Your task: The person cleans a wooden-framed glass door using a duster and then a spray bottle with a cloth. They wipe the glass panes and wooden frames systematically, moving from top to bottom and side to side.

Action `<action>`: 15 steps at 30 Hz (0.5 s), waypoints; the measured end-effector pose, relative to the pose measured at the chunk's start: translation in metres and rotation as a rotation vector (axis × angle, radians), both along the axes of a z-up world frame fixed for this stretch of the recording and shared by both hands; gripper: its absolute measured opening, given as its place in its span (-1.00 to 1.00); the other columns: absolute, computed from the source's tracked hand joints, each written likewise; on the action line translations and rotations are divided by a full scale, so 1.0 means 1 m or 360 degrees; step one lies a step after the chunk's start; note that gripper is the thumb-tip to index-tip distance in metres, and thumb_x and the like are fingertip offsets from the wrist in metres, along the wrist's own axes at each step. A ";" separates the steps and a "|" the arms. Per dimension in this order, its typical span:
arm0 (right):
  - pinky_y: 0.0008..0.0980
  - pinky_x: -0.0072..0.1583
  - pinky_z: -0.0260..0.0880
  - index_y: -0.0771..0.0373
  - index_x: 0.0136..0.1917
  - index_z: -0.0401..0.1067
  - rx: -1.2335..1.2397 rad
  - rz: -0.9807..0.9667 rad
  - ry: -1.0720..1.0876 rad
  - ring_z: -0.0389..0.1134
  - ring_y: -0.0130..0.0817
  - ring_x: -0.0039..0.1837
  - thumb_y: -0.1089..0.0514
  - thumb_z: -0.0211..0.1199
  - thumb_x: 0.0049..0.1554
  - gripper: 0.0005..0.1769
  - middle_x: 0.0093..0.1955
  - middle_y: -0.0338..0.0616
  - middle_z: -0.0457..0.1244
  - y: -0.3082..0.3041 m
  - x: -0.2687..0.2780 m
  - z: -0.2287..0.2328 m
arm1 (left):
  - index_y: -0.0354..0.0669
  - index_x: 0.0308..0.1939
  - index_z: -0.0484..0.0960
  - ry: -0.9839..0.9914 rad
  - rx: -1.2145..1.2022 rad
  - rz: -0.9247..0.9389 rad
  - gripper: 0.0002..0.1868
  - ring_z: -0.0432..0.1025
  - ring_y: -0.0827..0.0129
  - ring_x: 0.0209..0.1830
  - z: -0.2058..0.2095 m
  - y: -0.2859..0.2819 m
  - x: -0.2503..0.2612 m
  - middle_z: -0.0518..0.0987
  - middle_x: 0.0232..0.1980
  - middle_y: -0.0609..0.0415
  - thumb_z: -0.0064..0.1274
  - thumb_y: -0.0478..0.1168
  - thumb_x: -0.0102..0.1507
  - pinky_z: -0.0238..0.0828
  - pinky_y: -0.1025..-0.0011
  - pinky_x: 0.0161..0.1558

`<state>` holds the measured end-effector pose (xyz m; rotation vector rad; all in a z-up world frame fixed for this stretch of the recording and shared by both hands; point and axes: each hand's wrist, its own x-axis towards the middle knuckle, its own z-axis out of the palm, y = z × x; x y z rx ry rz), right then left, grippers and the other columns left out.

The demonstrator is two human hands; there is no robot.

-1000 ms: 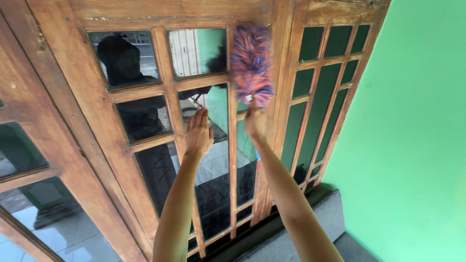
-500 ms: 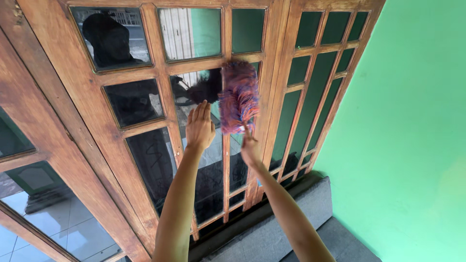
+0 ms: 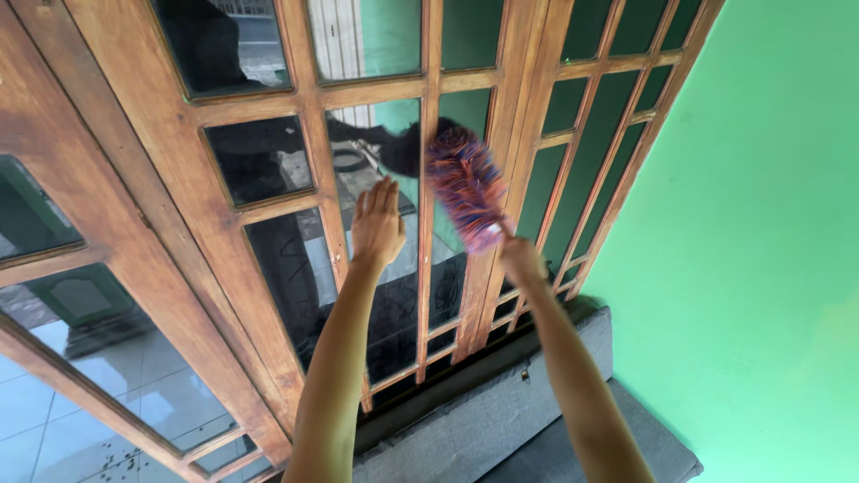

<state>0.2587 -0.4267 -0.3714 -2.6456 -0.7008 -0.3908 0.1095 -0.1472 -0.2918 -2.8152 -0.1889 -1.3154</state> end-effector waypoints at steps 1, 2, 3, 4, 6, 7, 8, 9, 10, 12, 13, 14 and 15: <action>-0.13 -0.36 0.38 -0.07 0.65 0.04 -0.0068 -0.0113 -0.0044 0.35 -0.15 -0.42 0.24 0.01 0.16 -0.20 -0.35 0.08 0.33 -0.007 0.007 0.007 | -0.30 0.43 0.34 -0.0002 -0.0012 -0.0007 -0.31 0.16 0.20 0.54 -0.001 -0.003 -0.002 0.28 0.54 -0.06 -0.02 -0.21 0.20 -0.03 0.10 0.52; -0.14 -0.37 0.38 -0.07 0.65 0.03 -0.0111 -0.0199 -0.0105 0.34 -0.16 -0.43 0.25 0.02 0.15 -0.18 -0.35 0.09 0.33 -0.011 0.013 0.013 | -0.29 0.44 0.33 -0.0011 -0.0020 -0.0018 -0.32 0.16 0.20 0.54 -0.001 -0.005 -0.002 0.28 0.55 -0.05 -0.02 -0.21 0.22 -0.04 0.09 0.53; -0.15 -0.39 0.37 -0.07 0.66 0.02 -0.0122 -0.0215 -0.0188 0.34 -0.17 -0.43 0.26 0.02 0.14 -0.17 -0.34 0.09 0.34 -0.009 0.017 0.016 | -0.27 0.44 0.33 -0.0019 -0.0029 -0.0028 -0.33 0.16 0.21 0.55 -0.001 -0.006 -0.003 0.28 0.55 -0.03 -0.03 -0.21 0.23 -0.05 0.09 0.53; -0.17 -0.39 0.35 -0.06 0.66 0.03 -0.0164 -0.0225 -0.0327 0.34 -0.16 -0.44 0.28 0.07 0.08 -0.11 -0.35 0.09 0.34 -0.008 0.016 0.018 | -0.27 0.45 0.33 -0.0012 -0.0042 -0.0034 -0.33 0.16 0.21 0.54 -0.001 -0.006 -0.005 0.27 0.55 -0.03 -0.03 -0.21 0.23 -0.05 0.09 0.53; -0.23 -0.41 0.38 -0.03 0.68 -0.01 -0.0319 0.0025 -0.0109 0.30 -0.25 -0.45 0.31 -0.01 0.17 -0.17 -0.36 0.11 0.37 0.003 0.000 0.014 | -0.27 0.45 0.33 0.0008 -0.0068 -0.0049 -0.33 0.15 0.20 0.54 -0.001 -0.003 -0.009 0.27 0.56 -0.03 -0.03 -0.20 0.24 -0.05 0.08 0.53; -0.26 -0.42 0.40 -0.02 0.69 -0.03 -0.0395 0.0149 0.0003 0.29 -0.29 -0.46 0.33 -0.05 0.22 -0.20 -0.36 0.12 0.38 0.007 -0.011 0.013 | -0.27 0.45 0.32 0.0010 -0.0047 -0.0024 -0.33 0.15 0.21 0.55 -0.002 -0.001 -0.010 0.27 0.56 -0.03 -0.03 -0.21 0.24 -0.04 0.08 0.53; -0.29 -0.43 0.41 -0.01 0.67 -0.01 -0.0361 0.0197 0.0037 0.28 -0.30 -0.48 0.29 -0.06 0.27 -0.27 -0.36 0.13 0.37 0.005 -0.021 0.017 | -0.26 0.45 0.32 0.0007 -0.0026 0.0005 -0.34 0.15 0.21 0.55 -0.001 0.004 -0.012 0.27 0.56 -0.02 -0.03 -0.21 0.25 -0.04 0.08 0.53; -0.32 -0.45 0.42 0.00 0.65 0.01 -0.0327 0.0245 0.0071 0.27 -0.30 -0.49 0.24 -0.07 0.31 -0.34 -0.35 0.13 0.36 -0.002 -0.030 0.024 | -0.26 0.46 0.32 0.0004 -0.0006 0.0033 -0.34 0.15 0.22 0.56 0.000 0.009 -0.015 0.27 0.57 -0.02 -0.04 -0.22 0.25 -0.04 0.08 0.53; -0.35 -0.47 0.43 0.00 0.63 0.03 -0.0290 0.0296 0.0108 0.26 -0.31 -0.50 0.20 -0.08 0.36 -0.42 -0.34 0.13 0.34 -0.007 -0.040 0.031 | -0.26 0.46 0.32 0.0013 -0.0030 0.0027 -0.33 0.14 0.22 0.56 -0.001 0.013 -0.018 0.27 0.56 -0.02 -0.04 -0.22 0.25 -0.04 0.08 0.53; -0.28 -0.54 0.41 -0.07 0.57 0.11 -0.0407 0.0286 -0.0117 0.27 -0.29 -0.56 0.35 -0.08 0.21 -0.30 0.13 0.10 0.34 -0.034 -0.048 0.070 | -0.26 0.47 0.31 0.0019 -0.0081 0.0020 -0.32 0.14 0.23 0.56 -0.001 0.020 -0.025 0.27 0.56 -0.01 -0.03 -0.22 0.25 -0.04 0.08 0.52; -0.30 -0.47 0.38 -0.09 0.57 0.16 -0.0439 0.0265 -0.0412 0.29 -0.32 -0.51 0.32 -0.01 0.21 -0.30 -0.10 0.02 0.36 -0.036 -0.054 0.087 | -0.26 0.47 0.32 0.0015 -0.0093 0.0039 -0.33 0.13 0.24 0.56 0.000 0.023 -0.028 0.27 0.56 0.00 -0.04 -0.22 0.25 -0.05 0.08 0.53; -0.32 -0.40 0.35 -0.11 0.58 0.21 -0.0463 0.0239 -0.0708 0.31 -0.35 -0.45 0.28 0.06 0.21 -0.30 -0.33 -0.06 0.37 -0.035 -0.062 0.104 | -0.25 0.46 0.32 0.0011 -0.0102 0.0056 -0.34 0.13 0.25 0.57 0.001 0.026 -0.030 0.27 0.56 0.01 -0.04 -0.22 0.26 -0.05 0.08 0.53; -0.30 -0.40 0.34 -0.10 0.58 0.23 -0.0483 0.0172 -0.0770 0.33 -0.34 -0.43 0.29 0.06 0.20 -0.30 -0.33 -0.09 0.37 -0.028 -0.069 0.119 | -0.24 0.46 0.32 0.0007 -0.0111 0.0074 -0.35 0.13 0.25 0.57 0.002 0.029 -0.033 0.27 0.56 0.02 -0.04 -0.22 0.26 -0.05 0.08 0.53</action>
